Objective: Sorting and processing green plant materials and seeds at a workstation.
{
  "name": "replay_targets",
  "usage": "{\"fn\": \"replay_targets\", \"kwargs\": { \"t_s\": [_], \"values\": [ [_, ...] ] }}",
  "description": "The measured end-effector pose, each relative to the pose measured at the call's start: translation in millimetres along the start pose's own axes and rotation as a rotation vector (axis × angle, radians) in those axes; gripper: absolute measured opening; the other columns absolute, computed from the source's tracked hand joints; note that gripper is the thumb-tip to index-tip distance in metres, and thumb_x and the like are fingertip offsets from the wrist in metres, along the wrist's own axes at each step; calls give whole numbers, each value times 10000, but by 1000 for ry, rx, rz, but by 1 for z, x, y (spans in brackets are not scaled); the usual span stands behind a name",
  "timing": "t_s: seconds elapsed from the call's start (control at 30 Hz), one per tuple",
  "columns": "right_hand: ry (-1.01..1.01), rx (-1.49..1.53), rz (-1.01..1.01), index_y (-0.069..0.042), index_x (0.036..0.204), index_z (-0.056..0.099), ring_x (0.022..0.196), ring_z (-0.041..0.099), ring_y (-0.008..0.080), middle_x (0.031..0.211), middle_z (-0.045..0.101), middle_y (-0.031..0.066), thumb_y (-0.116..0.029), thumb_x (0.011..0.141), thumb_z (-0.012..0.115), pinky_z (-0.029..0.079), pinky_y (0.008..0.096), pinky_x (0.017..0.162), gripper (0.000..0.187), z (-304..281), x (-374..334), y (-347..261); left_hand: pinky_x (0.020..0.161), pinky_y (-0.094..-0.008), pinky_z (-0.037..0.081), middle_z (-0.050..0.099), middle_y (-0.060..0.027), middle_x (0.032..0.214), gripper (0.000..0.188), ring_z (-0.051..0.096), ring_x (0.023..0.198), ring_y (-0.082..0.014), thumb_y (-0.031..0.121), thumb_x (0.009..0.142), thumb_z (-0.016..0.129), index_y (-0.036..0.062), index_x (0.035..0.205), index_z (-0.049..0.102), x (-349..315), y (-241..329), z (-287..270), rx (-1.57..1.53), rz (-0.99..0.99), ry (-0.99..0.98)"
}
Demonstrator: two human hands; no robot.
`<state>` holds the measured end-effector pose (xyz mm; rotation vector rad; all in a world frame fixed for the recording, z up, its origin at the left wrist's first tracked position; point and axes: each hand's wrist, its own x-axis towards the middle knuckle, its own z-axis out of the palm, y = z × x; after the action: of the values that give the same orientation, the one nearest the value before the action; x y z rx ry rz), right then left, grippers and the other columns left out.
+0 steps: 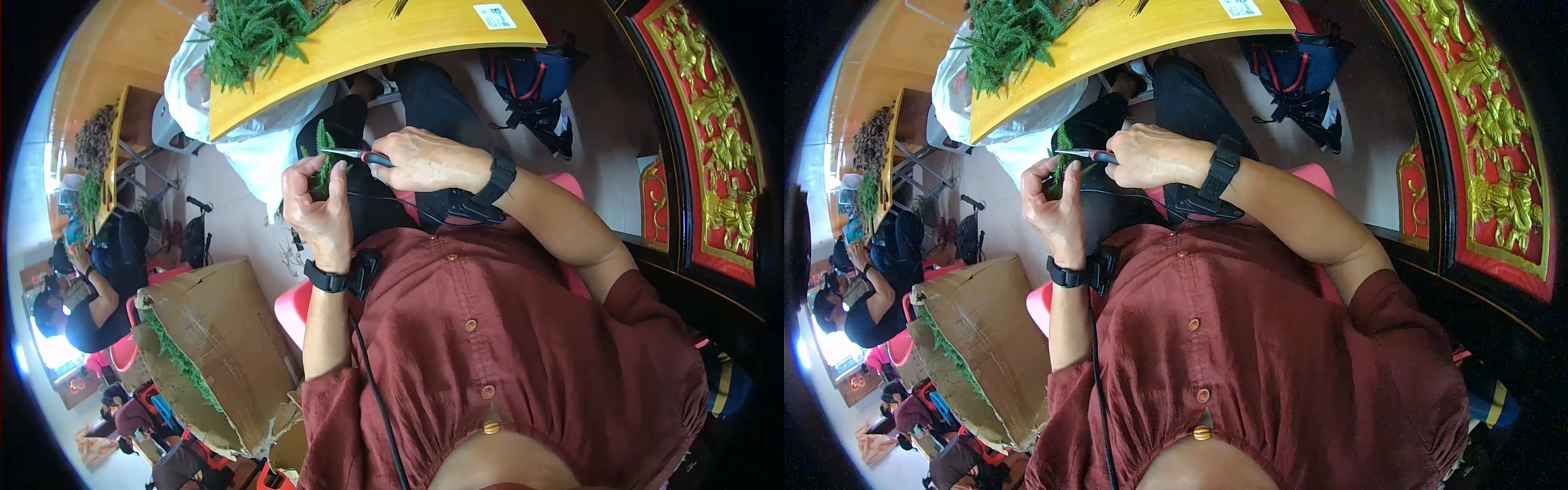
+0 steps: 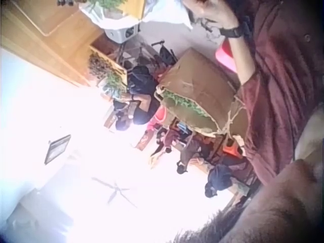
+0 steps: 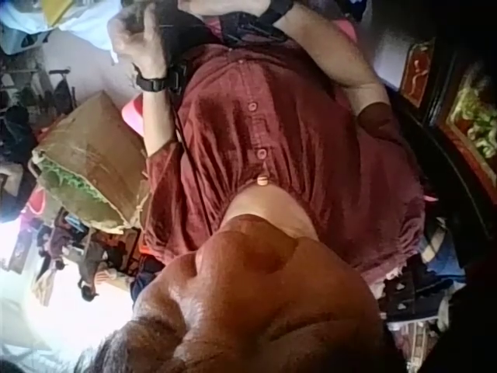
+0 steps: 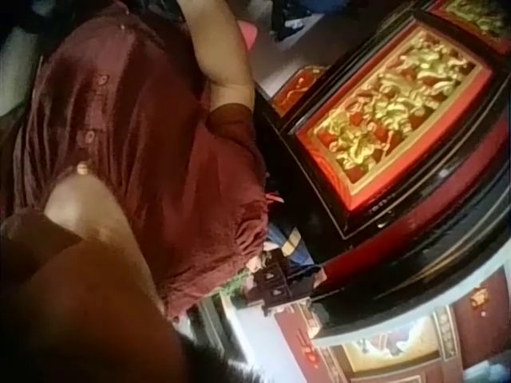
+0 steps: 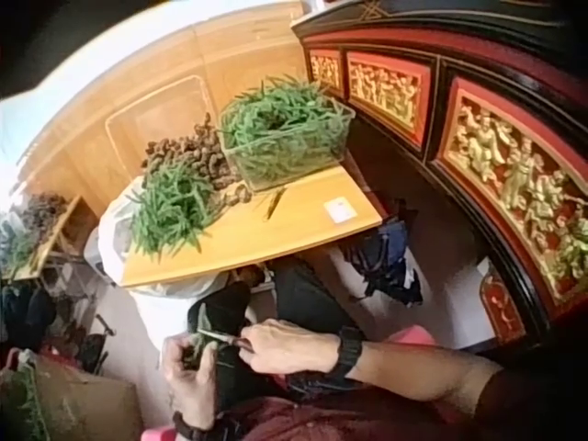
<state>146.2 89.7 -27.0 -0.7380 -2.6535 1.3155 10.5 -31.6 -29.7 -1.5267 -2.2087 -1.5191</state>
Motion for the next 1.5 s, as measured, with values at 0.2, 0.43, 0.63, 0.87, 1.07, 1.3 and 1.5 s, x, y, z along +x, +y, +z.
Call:
{"fn": "replay_targets", "kwargs": {
  "t_s": [0.2,0.43,0.63,0.87,1.07,1.3,1.5],
  "values": [
    [66,-109,6,52,803,594,758,596,453,736,605,271,-227,801,611,477,485,711,280,-4,-3,-8,749,-263,494,644,-64,886,168,607,778,-142,18,782,727,8,887,596,-2,-3,0,-212,-254,-27],
    [128,-220,-7,44,813,600,740,601,441,728,614,255,-226,784,632,479,480,704,274,-8,-2,-9,720,-211,497,651,-38,872,144,613,759,-101,-8,808,698,32,913,607,6,-15,-9,-878,-704,-105],
    [106,-102,3,37,818,597,728,595,438,717,606,256,-232,782,638,472,478,694,275,-5,-2,-5,700,-207,497,651,-32,866,159,616,750,-100,-2,804,705,37,924,609,6,-14,-10,-967,-765,-130],
    [94,-80,21,33,823,614,747,601,442,743,609,269,-244,790,642,477,478,704,281,-8,-1,-13,690,-207,494,647,-27,853,152,612,734,-96,1,808,702,39,918,606,9,-13,-15,-970,-768,-123],
    [39,-107,68,32,858,649,803,627,436,794,631,275,-268,809,643,495,471,740,304,-14,0,-17,696,-207,497,650,-31,859,148,616,742,-95,7,810,701,39,919,606,9,-13,-16,-987,-786,-158],
    [96,-63,33,28,783,612,723,588,453,703,598,264,-209,767,643,462,494,674,239,-7,-3,-9,708,-208,501,655,-37,870,153,620,765,-96,4,805,704,37,916,604,8,-12,-13,-1033,-834,-152],
    [71,-76,37,31,782,612,725,592,449,702,597,266,-218,768,642,467,489,681,251,-7,-3,-13,710,-211,500,646,-34,866,175,612,759,-96,-9,788,718,35,915,606,5,-9,-9,-825,-674,-94]
  ]
}}
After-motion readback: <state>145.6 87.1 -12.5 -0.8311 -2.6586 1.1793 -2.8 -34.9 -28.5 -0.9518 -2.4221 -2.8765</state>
